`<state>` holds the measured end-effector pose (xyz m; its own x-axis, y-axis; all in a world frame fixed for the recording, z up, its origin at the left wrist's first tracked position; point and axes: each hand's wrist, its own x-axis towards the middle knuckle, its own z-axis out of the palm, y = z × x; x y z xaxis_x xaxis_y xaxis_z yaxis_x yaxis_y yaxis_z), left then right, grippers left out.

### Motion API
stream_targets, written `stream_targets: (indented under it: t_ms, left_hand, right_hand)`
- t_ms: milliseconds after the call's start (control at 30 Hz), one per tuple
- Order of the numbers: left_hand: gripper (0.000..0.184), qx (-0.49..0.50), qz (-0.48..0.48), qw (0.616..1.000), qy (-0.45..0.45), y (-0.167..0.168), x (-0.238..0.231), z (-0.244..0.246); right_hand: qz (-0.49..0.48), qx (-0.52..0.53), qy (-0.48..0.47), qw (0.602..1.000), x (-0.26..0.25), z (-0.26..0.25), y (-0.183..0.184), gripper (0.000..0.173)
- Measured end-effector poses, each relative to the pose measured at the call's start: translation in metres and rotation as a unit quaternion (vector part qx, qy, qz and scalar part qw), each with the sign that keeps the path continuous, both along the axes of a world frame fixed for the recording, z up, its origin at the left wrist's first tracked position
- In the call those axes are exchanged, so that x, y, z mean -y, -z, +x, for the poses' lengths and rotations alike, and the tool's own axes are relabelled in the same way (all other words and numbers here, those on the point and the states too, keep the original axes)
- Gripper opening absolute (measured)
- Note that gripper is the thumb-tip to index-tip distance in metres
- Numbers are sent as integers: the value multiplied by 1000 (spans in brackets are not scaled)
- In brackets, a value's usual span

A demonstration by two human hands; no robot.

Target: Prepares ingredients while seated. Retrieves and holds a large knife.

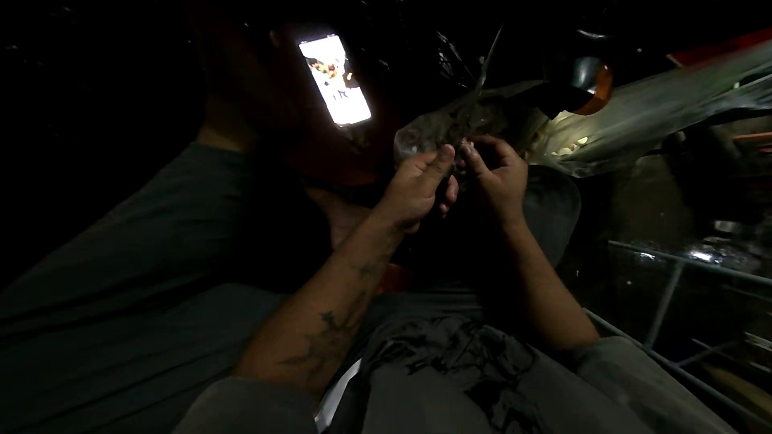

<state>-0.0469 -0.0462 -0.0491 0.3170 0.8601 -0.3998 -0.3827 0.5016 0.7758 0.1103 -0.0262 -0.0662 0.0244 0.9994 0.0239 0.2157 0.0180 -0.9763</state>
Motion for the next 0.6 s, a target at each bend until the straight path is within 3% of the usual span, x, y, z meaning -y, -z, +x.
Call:
stream_targets:
  t_ms: [200, 300, 600]
  left_hand:
    - [37, -79, 55, 993, -69, -1, -4, -2]
    - [36, -105, 124, 986, -23, 0, 0, -2]
    - [37, -41, 161, 986, 17, 8, 3, 6]
  right_hand:
    - [-98, -213, 22, 972, -6, 10, 1, 17]
    - [-137, -291, 36, 946, -4, 8, -1, 16]
    - [-83, -309, 11, 948, -4, 9, 4, 12]
